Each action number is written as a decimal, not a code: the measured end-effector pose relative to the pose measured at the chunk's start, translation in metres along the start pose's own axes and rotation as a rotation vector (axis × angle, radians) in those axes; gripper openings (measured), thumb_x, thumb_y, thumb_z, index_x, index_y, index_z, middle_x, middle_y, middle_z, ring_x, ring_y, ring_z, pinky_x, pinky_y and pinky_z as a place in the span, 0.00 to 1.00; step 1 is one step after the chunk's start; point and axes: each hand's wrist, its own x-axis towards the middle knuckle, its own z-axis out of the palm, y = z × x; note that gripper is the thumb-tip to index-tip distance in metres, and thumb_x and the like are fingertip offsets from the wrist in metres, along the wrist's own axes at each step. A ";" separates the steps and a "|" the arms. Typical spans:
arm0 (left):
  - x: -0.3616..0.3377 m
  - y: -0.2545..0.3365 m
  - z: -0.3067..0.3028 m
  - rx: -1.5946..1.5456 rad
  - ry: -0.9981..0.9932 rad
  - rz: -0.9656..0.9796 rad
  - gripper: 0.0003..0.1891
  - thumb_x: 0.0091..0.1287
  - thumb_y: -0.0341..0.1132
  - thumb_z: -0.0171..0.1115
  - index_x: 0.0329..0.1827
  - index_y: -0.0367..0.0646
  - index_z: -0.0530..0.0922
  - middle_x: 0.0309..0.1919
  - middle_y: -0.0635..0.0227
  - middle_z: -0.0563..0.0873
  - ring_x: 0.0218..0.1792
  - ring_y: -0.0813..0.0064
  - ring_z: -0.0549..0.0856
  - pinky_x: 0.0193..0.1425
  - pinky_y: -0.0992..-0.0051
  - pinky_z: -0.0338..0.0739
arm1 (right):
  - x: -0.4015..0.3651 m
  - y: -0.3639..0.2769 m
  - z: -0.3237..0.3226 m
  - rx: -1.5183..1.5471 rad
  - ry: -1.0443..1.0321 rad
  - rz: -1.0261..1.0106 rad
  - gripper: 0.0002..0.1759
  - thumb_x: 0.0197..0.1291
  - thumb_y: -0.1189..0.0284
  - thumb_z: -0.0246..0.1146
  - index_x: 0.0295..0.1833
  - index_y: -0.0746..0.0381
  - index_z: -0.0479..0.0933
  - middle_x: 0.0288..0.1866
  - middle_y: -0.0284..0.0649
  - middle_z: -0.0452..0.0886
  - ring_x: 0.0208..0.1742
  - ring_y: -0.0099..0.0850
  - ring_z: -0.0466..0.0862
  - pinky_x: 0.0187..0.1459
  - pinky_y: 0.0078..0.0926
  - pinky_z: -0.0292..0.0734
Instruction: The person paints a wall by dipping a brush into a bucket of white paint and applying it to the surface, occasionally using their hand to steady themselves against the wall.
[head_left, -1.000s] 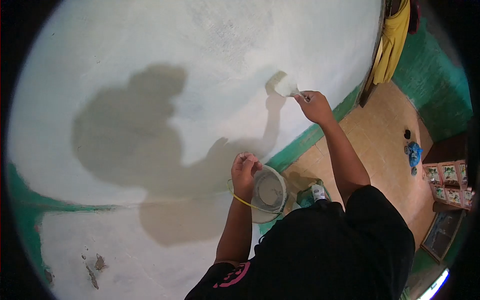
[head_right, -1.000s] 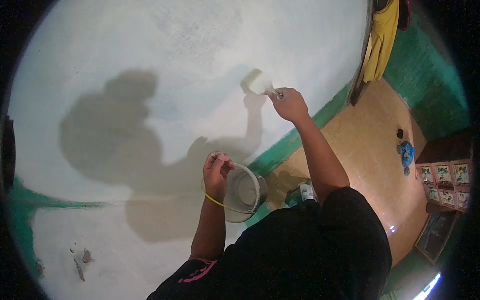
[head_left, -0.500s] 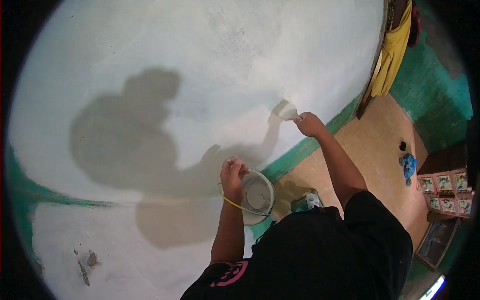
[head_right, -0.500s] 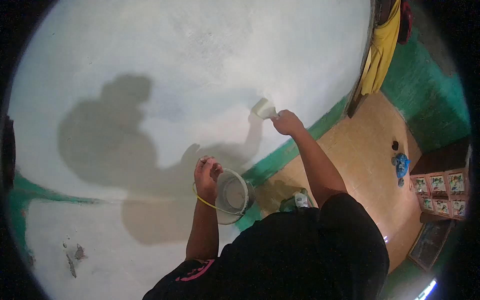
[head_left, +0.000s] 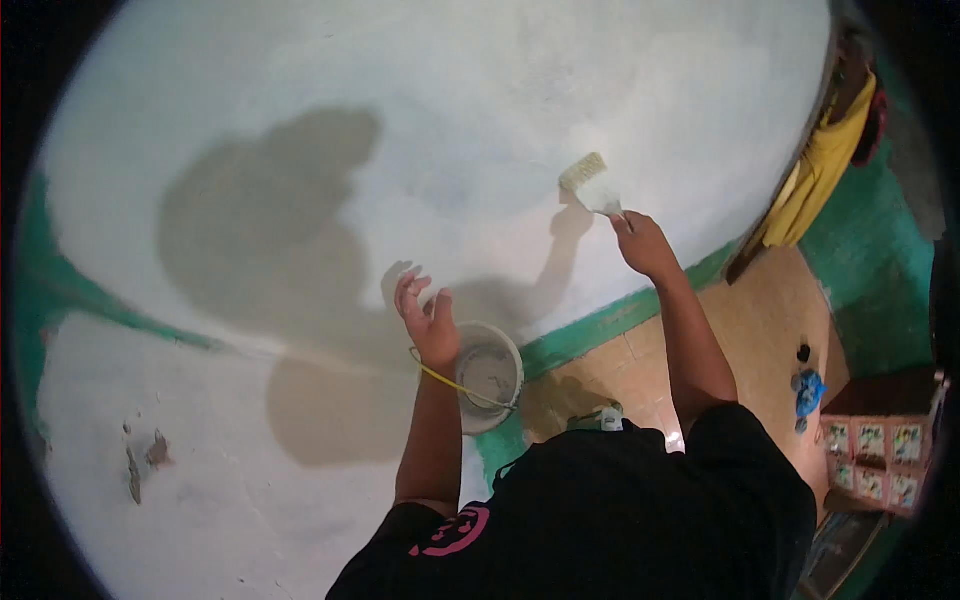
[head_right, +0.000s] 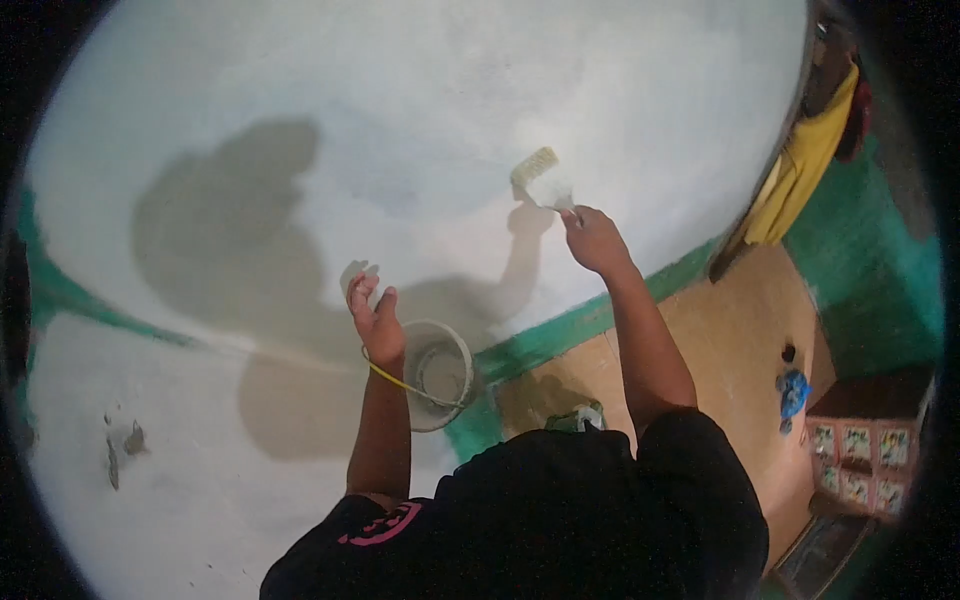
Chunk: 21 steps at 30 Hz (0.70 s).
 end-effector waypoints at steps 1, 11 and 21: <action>0.005 0.008 -0.003 0.115 0.012 0.054 0.16 0.60 0.27 0.62 0.51 0.36 0.72 0.64 0.59 0.64 0.63 0.63 0.67 0.61 0.63 0.68 | 0.002 0.002 0.003 -0.006 -0.015 -0.025 0.23 0.69 0.59 0.49 0.43 0.71 0.78 0.38 0.60 0.81 0.44 0.58 0.80 0.47 0.45 0.73; 0.058 -0.004 -0.045 0.527 0.190 0.513 0.44 0.51 0.30 0.67 0.71 0.37 0.53 0.70 0.41 0.52 0.72 0.44 0.50 0.71 0.49 0.52 | -0.017 -0.018 -0.015 0.045 0.021 -0.076 0.21 0.68 0.61 0.53 0.42 0.71 0.77 0.32 0.56 0.80 0.36 0.46 0.82 0.42 0.38 0.74; 0.120 -0.030 -0.080 0.834 0.449 0.631 0.57 0.50 0.47 0.69 0.74 0.34 0.40 0.74 0.41 0.40 0.74 0.35 0.37 0.66 0.28 0.33 | -0.065 -0.107 0.017 0.274 -0.334 -0.247 0.17 0.66 0.68 0.53 0.50 0.70 0.76 0.28 0.35 0.76 0.30 0.23 0.74 0.34 0.25 0.71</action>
